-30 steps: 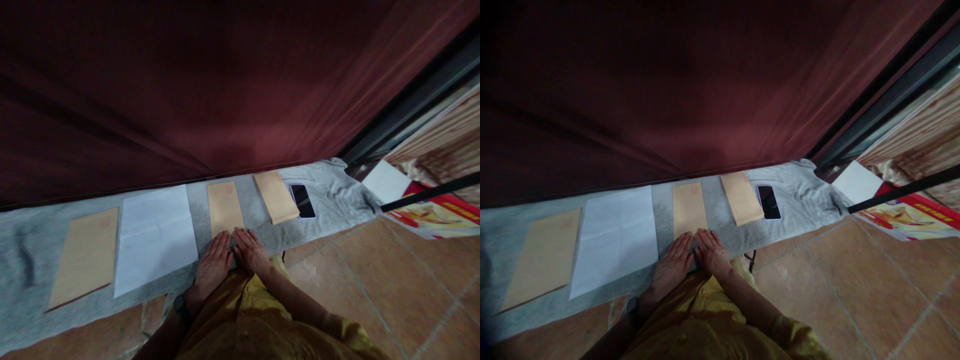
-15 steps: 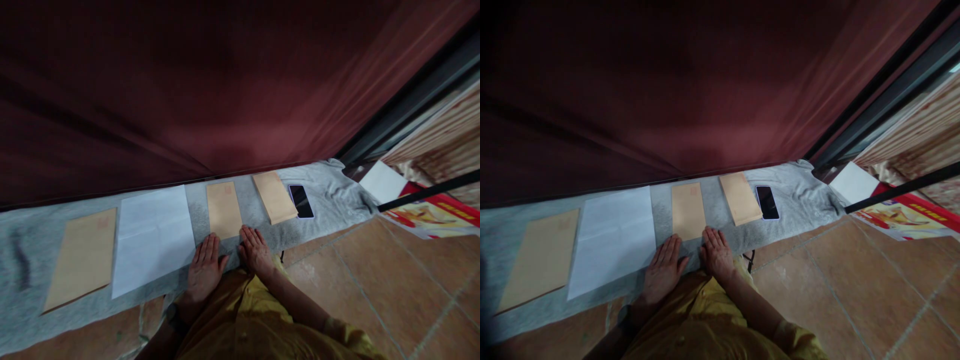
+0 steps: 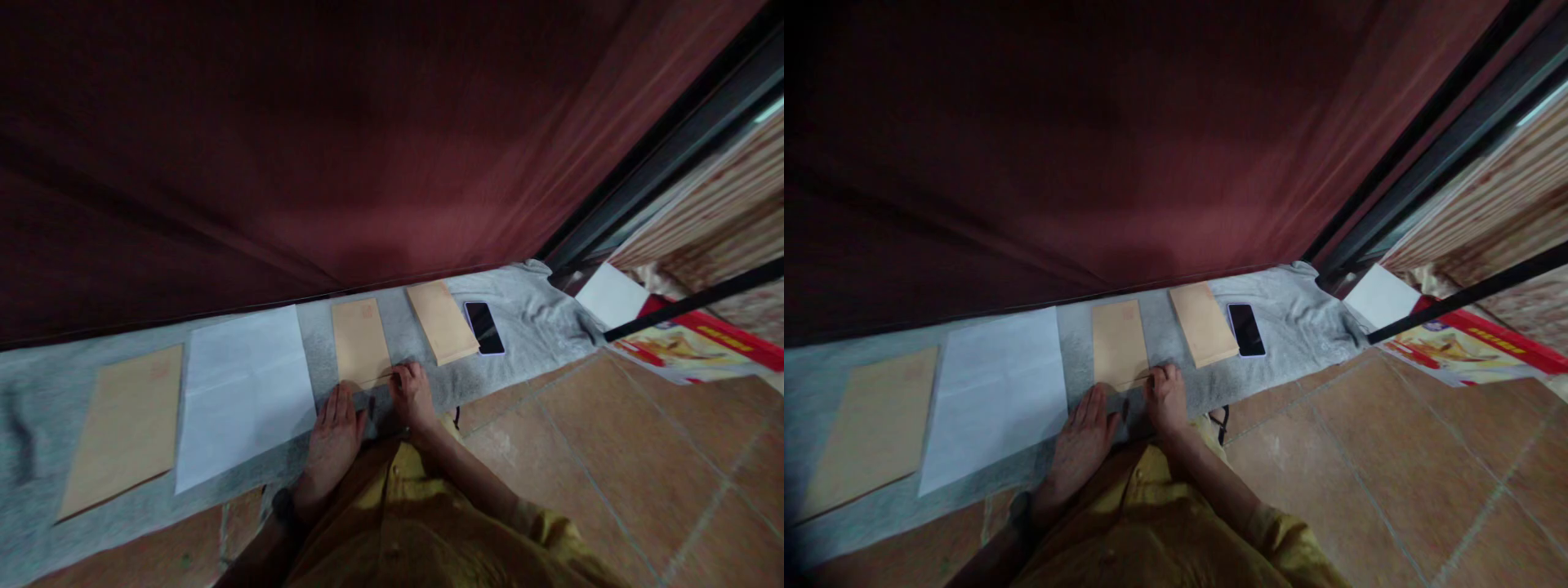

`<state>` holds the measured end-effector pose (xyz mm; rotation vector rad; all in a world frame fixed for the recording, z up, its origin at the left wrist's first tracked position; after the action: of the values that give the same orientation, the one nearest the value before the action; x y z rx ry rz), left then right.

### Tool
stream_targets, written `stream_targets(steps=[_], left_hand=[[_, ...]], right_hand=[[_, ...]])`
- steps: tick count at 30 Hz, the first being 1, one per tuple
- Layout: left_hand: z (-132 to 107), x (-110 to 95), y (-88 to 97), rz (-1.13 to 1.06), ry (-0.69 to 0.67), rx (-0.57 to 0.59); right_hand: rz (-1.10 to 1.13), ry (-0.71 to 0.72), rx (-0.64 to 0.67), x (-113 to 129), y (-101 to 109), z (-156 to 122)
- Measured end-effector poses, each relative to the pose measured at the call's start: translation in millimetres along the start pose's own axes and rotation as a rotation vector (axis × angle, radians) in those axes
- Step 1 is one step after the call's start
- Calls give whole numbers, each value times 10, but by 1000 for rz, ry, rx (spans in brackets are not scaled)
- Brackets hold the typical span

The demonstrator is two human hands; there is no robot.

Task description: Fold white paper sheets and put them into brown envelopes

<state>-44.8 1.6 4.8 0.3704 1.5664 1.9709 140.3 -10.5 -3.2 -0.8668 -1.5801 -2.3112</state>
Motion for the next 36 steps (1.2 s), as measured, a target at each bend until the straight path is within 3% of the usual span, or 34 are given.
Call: stream_targets(steps=[9, 13, 18, 24, 28, 31, 34, 36], left_hand=[[12, -35, 49, 82, -9, -46], [118, -22, 155, 62, 8, -57], [335, -154, 358, 50, 12, -35], [562, -244, 441, -139, 108, 28], [632, -142, 491, -370, 239, -16], [657, 17, 500, -691, 510, -142], [660, 115, 415, -1217, 795, -292], [661, 102, 336, -1519, 898, -341]], right_hand=[[729, -333, 53, -108, -220, 198], [828, -417, 53, 16, -271, 202], [767, -314, -44, 294, 53, 204], [499, -71, -8, 675, 453, 180], [546, 38, -11, 778, 580, 191], [659, 61, 25, 734, 560, 177], [771, -136, -8, 515, 420, 128], [883, -343, -33, 337, 274, 77]])
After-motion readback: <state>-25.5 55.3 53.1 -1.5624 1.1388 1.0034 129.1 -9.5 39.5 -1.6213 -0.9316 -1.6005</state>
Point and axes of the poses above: each hand's wrist, its own z-axis towards the middle knuckle, its own y-axis out of the back of the hand, x = y × z, the point moved 5 cm from there along z, towards the middle knuckle, and after that the axes turned 1 degree about -x, right-handed, at the moved point
